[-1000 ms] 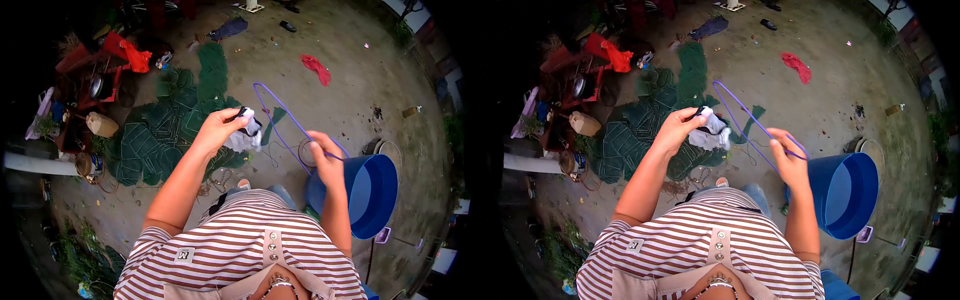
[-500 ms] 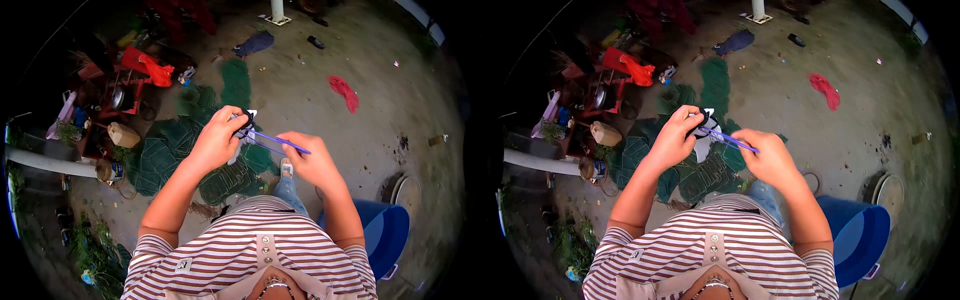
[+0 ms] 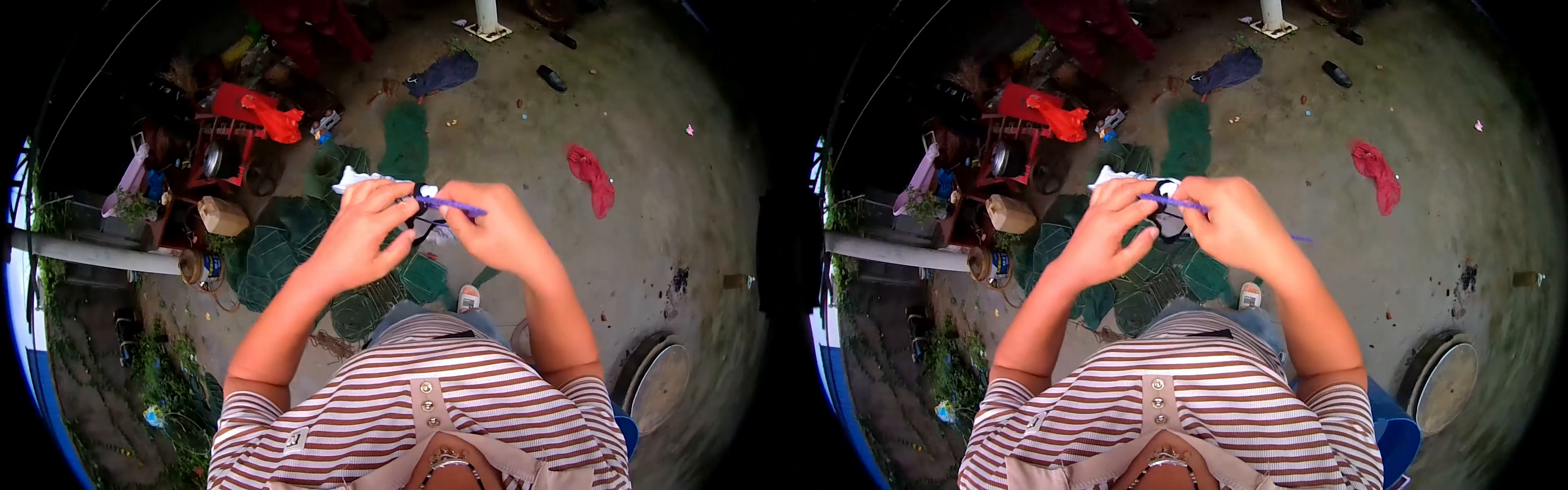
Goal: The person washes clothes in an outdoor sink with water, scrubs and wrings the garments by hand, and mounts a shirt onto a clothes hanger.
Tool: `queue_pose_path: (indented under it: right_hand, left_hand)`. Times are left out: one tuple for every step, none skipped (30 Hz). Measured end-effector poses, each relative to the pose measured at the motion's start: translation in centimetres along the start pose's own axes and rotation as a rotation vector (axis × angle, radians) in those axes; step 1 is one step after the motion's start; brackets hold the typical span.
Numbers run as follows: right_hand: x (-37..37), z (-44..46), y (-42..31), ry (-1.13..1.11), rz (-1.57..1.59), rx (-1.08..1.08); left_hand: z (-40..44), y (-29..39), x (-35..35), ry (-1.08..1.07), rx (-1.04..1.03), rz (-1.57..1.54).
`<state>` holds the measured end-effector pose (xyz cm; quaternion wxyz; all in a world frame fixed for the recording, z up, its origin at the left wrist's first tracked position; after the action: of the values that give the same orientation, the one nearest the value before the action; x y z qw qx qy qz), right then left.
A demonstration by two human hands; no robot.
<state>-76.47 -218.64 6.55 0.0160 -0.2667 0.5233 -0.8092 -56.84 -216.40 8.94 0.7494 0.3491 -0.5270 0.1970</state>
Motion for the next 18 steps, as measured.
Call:
queue_pose_path:
  right_hand:
    - [0.7,0.6,0.7,-0.002,0.002,-0.005]
    - [1.2,1.4,1.7,-0.025,0.153,-0.066]
    - [1.7,2.1,2.7,-0.044,0.303,-0.124]
    - [2.3,2.9,3.3,-0.121,0.284,-0.147]
    - [2.9,3.2,3.3,-0.113,0.281,-0.14]
    - [3.9,3.3,2.6,0.076,0.117,0.006]
    - [4.7,3.3,1.8,0.261,-0.046,0.147]
    - [5.5,3.0,2.0,0.521,-0.24,0.304]
    - [6.2,2.1,2.1,0.73,-0.372,0.435]
    - [5.7,0.7,3.6,0.755,-0.245,0.442]
    - [4.8,-0.5,5.3,0.776,-0.12,0.452]
    - [3.7,0.1,6.2,0.623,-0.006,0.24]
    - [2.2,0.9,7.2,0.466,0.108,0.021]
    - [0.9,2.1,9.4,0.361,0.238,-0.118]
    - [0.4,3.4,11.1,0.371,0.234,-0.118]
    - [0.0,5.0,13.1,0.307,0.365,-0.269]
    - [-0.3,6.4,14.1,0.238,0.494,-0.42]
    - [-0.1,7.8,14.4,0.241,0.489,-0.417]
  left_hand:
    - [1.0,0.1,0.4,0.005,-0.023,0.028]
    - [2.0,-0.1,0.5,-0.013,0.004,0.04]
    - [3.1,-0.4,0.6,-0.029,0.026,0.055]
    - [4.2,-0.3,1.1,0.025,0.016,0.121]
    - [5.1,-1.0,1.5,0.075,0.023,0.15]
    - [6.1,-1.7,2.0,0.126,0.048,0.148]
    - [6.8,-2.2,2.4,0.174,0.078,0.144]
    - [7.4,-2.8,3.0,0.264,0.138,0.1]
    - [7.7,-4.0,3.4,0.32,0.182,0.04]
    - [8.0,-4.6,3.8,0.347,0.232,-0.061]
    - [8.3,-5.2,4.1,0.376,0.279,-0.163]
    - [8.6,-5.8,4.3,0.399,0.242,-0.165]
    - [8.8,-5.9,4.5,0.399,0.235,-0.163]
    - [9.1,-6.0,4.6,0.389,0.22,-0.174]
    - [9.5,-6.2,4.6,0.379,0.202,-0.186]
    - [9.7,-6.8,4.4,0.353,0.202,-0.235]
    - [9.9,-6.9,4.3,0.354,0.194,-0.237]
    - [10.2,-7.0,4.1,0.321,0.168,-0.263]
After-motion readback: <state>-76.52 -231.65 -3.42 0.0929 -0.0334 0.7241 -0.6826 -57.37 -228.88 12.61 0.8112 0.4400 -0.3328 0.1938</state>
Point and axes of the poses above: each hand's wrist, its own z-axis towards the middle knuckle, its own x-axis out of the back of the hand, y = z × x, the point moved 3 cm from there along z, towards the middle knuckle, and after that the axes turned 5 degrees about -y, right-handed, at the moved point
